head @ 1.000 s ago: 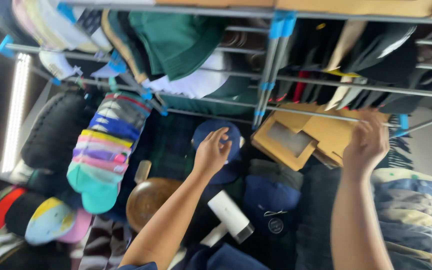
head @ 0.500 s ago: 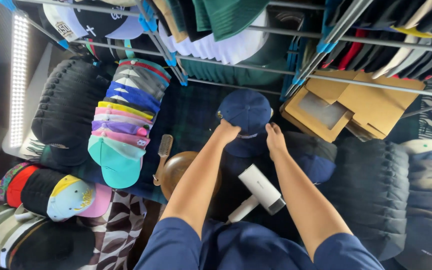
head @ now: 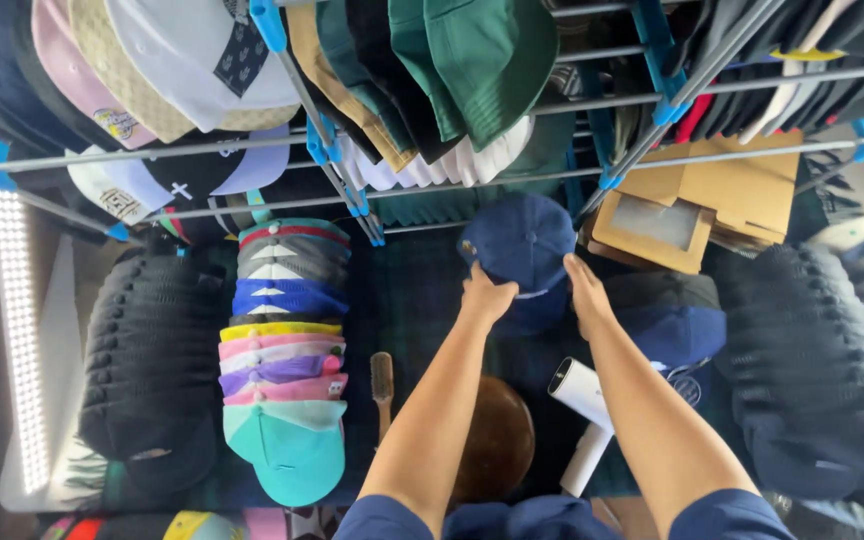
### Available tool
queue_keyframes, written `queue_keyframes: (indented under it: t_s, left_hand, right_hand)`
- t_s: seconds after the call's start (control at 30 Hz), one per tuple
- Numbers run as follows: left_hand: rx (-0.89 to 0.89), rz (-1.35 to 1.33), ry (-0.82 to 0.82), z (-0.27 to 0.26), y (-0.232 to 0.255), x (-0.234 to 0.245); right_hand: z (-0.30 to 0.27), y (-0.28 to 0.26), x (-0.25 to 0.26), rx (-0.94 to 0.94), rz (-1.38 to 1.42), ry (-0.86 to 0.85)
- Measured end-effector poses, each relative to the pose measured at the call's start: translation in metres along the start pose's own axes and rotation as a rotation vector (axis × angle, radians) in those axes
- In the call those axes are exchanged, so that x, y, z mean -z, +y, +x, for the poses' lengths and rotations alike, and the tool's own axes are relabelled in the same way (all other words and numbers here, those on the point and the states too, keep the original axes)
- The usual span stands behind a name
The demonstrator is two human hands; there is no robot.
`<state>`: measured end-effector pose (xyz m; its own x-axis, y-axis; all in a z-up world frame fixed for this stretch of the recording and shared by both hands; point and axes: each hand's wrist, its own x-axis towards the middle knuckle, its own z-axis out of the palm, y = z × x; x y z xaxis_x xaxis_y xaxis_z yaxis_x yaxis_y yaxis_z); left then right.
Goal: Cleaning and reshaping a blue baseball cap using a brush and a handheld steamer.
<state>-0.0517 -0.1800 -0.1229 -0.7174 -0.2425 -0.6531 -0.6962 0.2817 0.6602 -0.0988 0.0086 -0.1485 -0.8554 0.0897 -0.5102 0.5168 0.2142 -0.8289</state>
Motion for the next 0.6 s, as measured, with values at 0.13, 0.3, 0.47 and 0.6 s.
queue_keyframes:
  t_s: [0.13,0.3,0.47,0.6]
  left_hand:
    - [-0.311,-0.182,0.087,-0.073,0.012,0.051]
    - [-0.429,-0.411,0.122,-0.141,-0.027,0.085]
    - [-0.260,-0.484,0.117,-0.162,-0.096,0.092]
    - [-0.122,-0.481,0.141,-0.184,-0.132,0.090]
  right_hand:
    - [-0.033,-0.018,-0.001,0.245,0.286,0.039]
    - [-0.099,-0.022,-0.002,0.449,0.345,-0.051]
    - [-0.111,0.031,-0.008,0.332,0.215,-0.119]
    - [-0.139,0.044,-0.012,0.188,0.031,-0.191]
